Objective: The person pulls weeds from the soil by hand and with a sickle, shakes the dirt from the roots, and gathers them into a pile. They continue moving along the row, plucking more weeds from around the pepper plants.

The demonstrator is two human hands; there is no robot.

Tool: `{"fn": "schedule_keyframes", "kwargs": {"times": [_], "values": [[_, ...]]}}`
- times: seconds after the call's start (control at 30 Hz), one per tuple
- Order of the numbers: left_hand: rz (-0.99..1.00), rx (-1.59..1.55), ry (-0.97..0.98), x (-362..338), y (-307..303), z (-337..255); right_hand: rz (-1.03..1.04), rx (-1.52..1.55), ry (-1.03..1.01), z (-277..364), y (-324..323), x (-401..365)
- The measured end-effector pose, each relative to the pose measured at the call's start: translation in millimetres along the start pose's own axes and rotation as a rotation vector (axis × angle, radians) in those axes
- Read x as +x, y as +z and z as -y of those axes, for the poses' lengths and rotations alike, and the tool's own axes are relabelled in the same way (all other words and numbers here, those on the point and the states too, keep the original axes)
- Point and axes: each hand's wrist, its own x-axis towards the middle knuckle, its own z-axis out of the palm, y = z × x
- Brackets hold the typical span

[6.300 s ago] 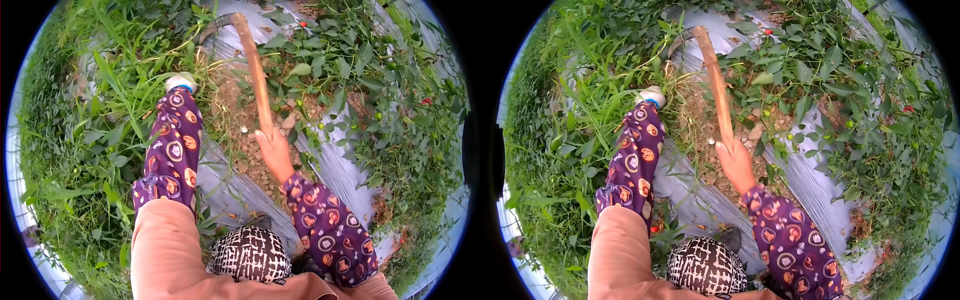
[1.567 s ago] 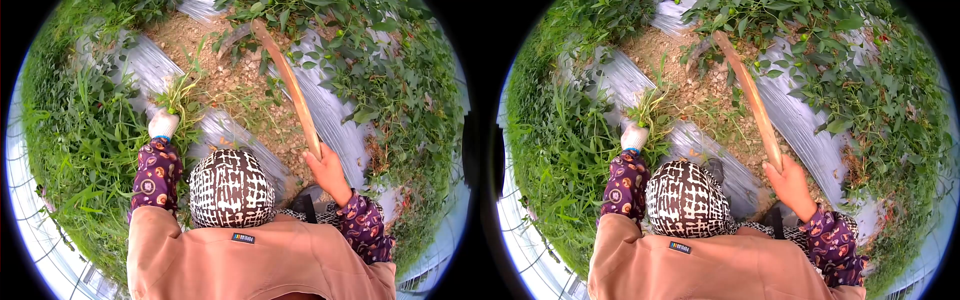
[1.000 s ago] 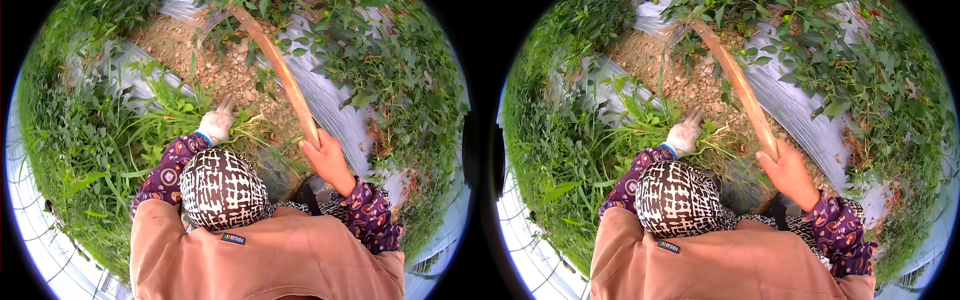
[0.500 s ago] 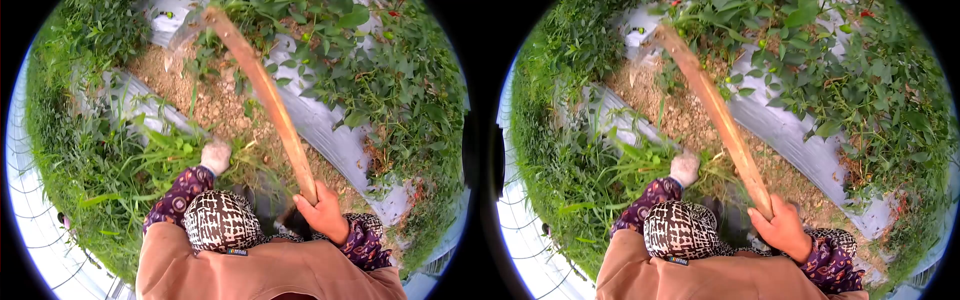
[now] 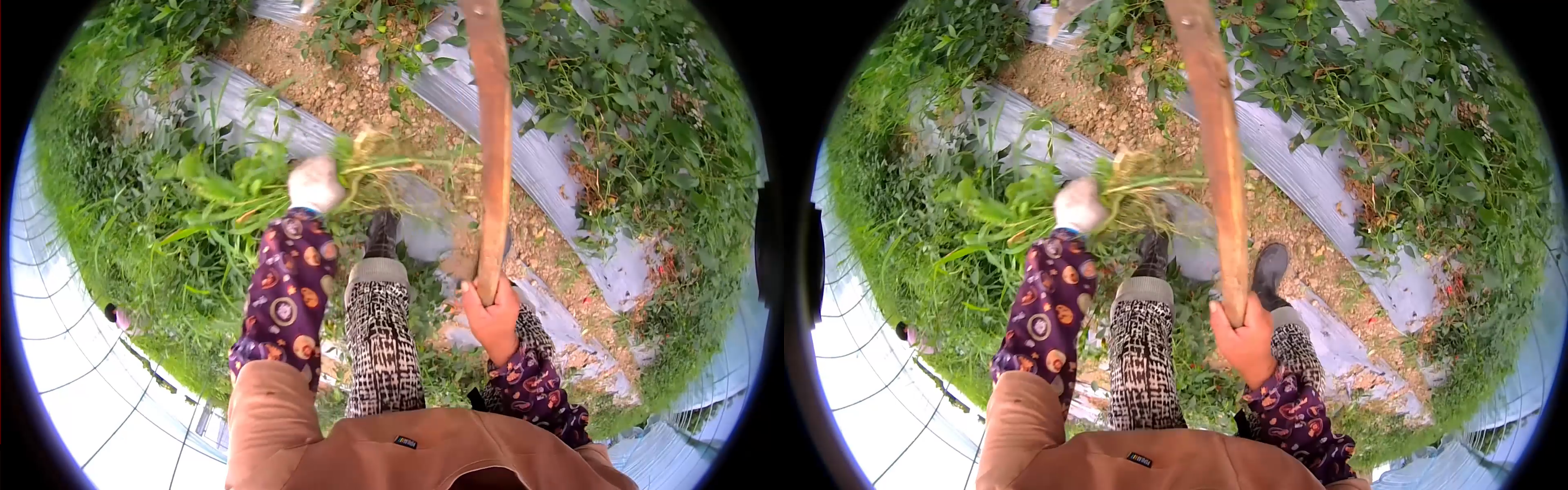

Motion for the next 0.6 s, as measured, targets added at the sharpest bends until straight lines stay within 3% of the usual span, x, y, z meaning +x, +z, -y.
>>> {"fn": "schedule_keyframes", "kwargs": {"times": [0.03, 0.1, 0.13, 0.17, 0.23, 0.3, 0.33, 0.4, 0.43, 0.5, 0.53, 0.57, 0.6], "values": [[-0.348, -0.042, 0.052, -26.9, -15.7, 25.3, -0.018, 0.019, 0.062, 0.2, -12.1, -18.3], [-0.585, -0.082, -0.116, -68.0, -48.1, 90.4, -0.063, -0.003, 0.074, 1.4, -41.6, -57.9], [-0.616, -0.081, -0.252, -90.9, -80.8, 119.7, -0.112, -0.028, 0.072, 3.3, -57.7, -74.4], [-0.592, -0.116, -0.420, -117.3, -113.4, 150.4, -0.125, 0.044, 0.227, 8.3, -74.5, -91.1], [-0.660, -0.050, -0.562, -166.2, -139.0, 262.8, -0.140, 0.004, 0.209, 13.4, -113.6, -111.9], [-0.697, -0.209, -0.672, -222.5, -177.5, 305.3, -0.191, -0.094, 0.117, 41.1, -140.2, -126.7], [-0.743, -0.428, -0.731, -261.4, -223.9, 296.8, -0.174, -0.098, 0.096, 48.1, -153.9, -135.8], [-0.740, -0.423, -0.892, -337.6, -276.2, 297.7, -0.185, -0.009, 0.246, 56.1, -177.5, -152.8], [-0.834, -0.374, -0.833, -377.9, -256.8, 360.6, -0.179, 0.065, 0.283, 73.8, -184.2, -162.8], [-0.743, -0.192, -0.983, -465.0, -279.6, 363.6, -0.198, 0.031, 0.222, 75.2, -190.7, -183.3], [-0.845, -0.401, -1.069, -504.3, -292.7, 352.5, -0.223, 0.002, 0.201, 79.9, -193.8, -190.2], [-0.836, -0.443, -1.294, -539.8, -295.8, 359.8, -0.218, 0.001, 0.171, 91.3, -197.2, -196.5], [-0.936, -0.564, -1.267, -588.3, -276.0, 393.9, -0.204, 0.019, 0.166, 101.6, -201.0, -203.5]]}}
